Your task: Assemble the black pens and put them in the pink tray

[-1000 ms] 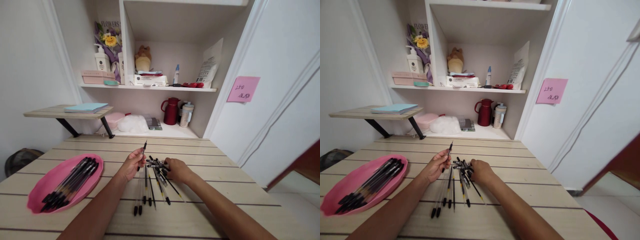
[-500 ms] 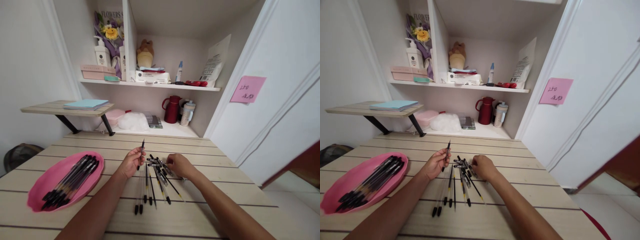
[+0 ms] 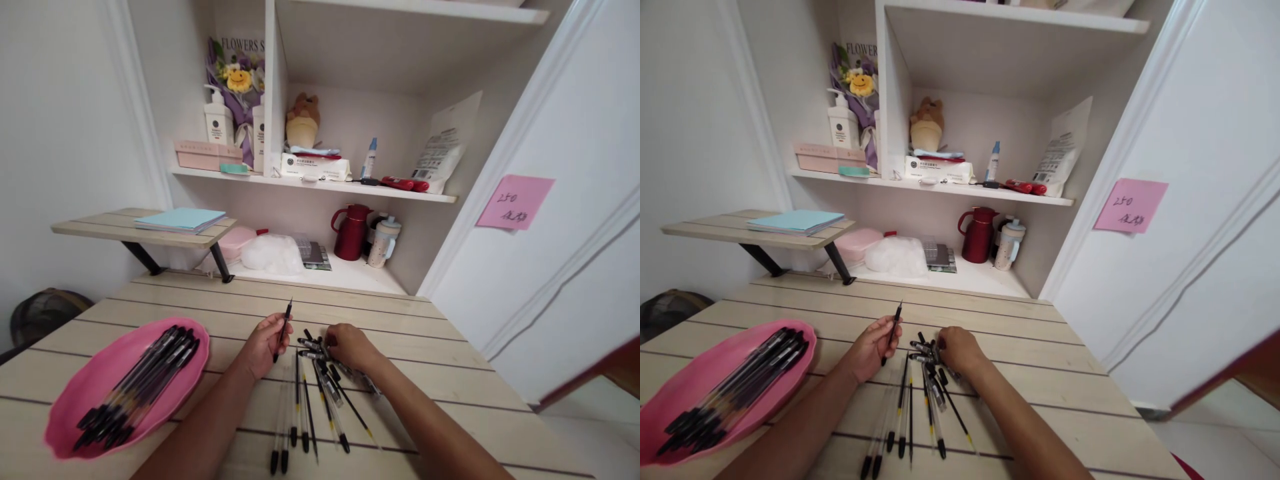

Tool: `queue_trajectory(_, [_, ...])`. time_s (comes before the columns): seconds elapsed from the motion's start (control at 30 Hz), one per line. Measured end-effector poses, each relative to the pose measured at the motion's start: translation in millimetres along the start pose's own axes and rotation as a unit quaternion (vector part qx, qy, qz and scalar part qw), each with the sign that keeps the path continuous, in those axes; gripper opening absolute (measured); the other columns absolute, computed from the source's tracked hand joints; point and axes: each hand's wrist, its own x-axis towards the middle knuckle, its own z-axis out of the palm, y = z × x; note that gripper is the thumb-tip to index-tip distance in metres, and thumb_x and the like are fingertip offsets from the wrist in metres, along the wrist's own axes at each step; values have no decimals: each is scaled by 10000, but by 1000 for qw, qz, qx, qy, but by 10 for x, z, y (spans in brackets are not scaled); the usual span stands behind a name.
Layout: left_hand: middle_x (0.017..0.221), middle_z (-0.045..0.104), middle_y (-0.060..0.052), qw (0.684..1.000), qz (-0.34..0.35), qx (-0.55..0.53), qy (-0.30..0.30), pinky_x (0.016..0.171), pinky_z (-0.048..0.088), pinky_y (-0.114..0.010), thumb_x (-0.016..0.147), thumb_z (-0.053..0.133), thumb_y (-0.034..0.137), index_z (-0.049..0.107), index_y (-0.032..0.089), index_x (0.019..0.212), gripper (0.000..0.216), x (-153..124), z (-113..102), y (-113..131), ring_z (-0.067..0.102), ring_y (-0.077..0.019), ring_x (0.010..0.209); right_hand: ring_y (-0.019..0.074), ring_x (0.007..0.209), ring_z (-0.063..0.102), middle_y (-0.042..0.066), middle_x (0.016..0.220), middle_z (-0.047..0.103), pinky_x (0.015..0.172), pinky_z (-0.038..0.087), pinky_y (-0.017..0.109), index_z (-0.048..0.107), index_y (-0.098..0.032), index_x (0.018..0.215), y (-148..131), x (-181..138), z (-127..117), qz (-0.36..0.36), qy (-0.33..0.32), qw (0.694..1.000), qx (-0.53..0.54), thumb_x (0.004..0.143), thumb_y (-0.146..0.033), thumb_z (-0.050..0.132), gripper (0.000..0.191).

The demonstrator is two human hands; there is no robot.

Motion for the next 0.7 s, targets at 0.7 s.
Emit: queue_trajectory(0.7, [638,576,10,997,-12,75,-20,376,269,-165,690,606,272,563,152,830,190,-16,37,-40,472,-49,436,70,450,448,-52,503,507,427,314,170,557,-157,649,-75,-144,-57,-21,-118,937,328,595,-135,516,72])
